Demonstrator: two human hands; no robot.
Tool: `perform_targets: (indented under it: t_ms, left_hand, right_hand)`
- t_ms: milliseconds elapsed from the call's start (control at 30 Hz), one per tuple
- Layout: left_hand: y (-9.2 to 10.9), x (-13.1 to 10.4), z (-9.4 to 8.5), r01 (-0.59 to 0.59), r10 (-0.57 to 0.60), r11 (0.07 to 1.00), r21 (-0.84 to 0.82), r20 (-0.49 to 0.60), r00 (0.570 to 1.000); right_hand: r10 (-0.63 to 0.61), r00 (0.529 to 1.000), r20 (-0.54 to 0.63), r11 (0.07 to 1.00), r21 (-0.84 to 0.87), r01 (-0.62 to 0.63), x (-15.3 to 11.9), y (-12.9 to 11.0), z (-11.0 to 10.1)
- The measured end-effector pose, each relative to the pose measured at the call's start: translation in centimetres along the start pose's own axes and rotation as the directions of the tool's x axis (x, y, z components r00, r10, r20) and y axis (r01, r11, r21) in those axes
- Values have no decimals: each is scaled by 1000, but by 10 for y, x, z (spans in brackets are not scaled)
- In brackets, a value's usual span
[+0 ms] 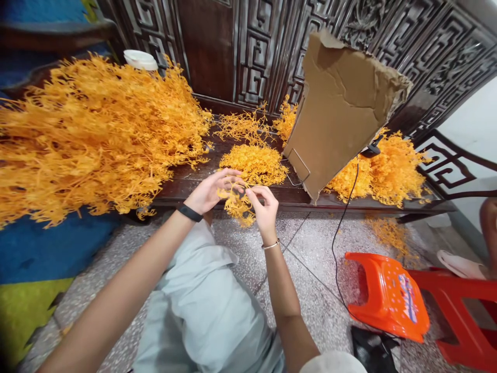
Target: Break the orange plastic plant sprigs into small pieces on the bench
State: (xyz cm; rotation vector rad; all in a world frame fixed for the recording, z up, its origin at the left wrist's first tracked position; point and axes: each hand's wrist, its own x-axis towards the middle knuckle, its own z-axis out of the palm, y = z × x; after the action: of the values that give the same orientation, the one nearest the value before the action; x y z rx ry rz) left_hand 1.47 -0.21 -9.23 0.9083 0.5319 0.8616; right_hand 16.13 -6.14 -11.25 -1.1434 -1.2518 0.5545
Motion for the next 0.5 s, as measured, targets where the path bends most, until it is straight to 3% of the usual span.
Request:
perform_targets:
  t_ms: [100,267,500]
  left_hand:
    - [-2,-1,0,13,-19,997,78,67,998]
    - [-10,1,0,-15,-16,981,195,157,987]
    - [-17,6,-2,31,-79,961,276,166,983]
  right_hand:
    - [32,999,-37,997,72,-29,1,-1,-1]
    - [160,987,27,974,157,-162,3,-1,-1]
    - [116,992,50,975,184,-124,2,3,-1]
